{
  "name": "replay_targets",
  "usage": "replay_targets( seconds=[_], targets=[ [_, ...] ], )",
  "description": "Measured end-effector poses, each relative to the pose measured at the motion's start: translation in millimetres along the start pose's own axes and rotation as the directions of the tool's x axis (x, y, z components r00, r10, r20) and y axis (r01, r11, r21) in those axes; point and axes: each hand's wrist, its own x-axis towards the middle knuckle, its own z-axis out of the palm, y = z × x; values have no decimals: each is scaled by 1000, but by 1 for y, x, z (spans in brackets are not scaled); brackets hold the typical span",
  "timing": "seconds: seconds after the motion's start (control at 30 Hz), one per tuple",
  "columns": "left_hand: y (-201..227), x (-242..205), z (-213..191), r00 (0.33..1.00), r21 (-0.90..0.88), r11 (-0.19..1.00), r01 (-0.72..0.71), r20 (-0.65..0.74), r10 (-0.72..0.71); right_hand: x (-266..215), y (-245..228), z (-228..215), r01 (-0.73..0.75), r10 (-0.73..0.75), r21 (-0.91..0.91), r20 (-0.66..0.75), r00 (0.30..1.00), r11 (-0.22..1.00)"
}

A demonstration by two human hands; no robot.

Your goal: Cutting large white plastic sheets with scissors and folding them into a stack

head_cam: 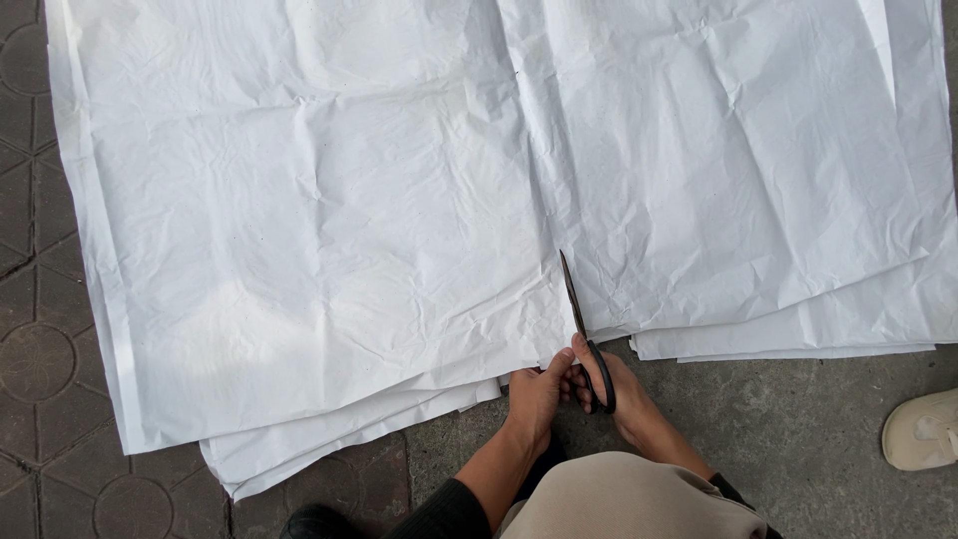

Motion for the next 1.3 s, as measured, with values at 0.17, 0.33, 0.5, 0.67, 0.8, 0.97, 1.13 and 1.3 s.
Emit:
replay_targets(
  seconds=[0.17, 0.33, 0.5, 0.67, 0.8, 0.97, 1.13, 1.3],
  targets=[
    [-2, 1, -1, 999, -8, 999, -39, -34, 39, -2, -13, 0, 27, -24, 102, -28, 999, 994],
    [-7, 3, 1, 998, -62, 997, -55, 12, 56, -1, -23, -2, -6, 6, 26, 1, 1000, 1000],
    [-3, 0, 2, 997, -68, 996, -54, 43, 57, 5, -40, 0, 18, -20, 25, 55, 998, 1000],
    [-14, 8, -1, 997, -82, 994, -70, 14, 72, 9, -38, -3, 24, -24, 102, 1, 1000, 994],
    [-3, -4, -1, 997, -73, 996, -53, 50, 57, 0, -62, -1, 26, -32, 108, 50, 998, 994],
    [9, -15, 1, 999, -73, 997, 38, 2, -38, 0, -95, 1, -13, 16, 114, -21, 1000, 993],
    [6, -13, 1, 1000, -67, 997, 25, 1, -25, 7, -95, -3, -20, 21, 81, 0, 1000, 997],
    [7, -13, -2, 997, -41, 997, 72, -7, -73, 11, -124, -1, -49, 44, 110, 41, 998, 993]
  ],
)
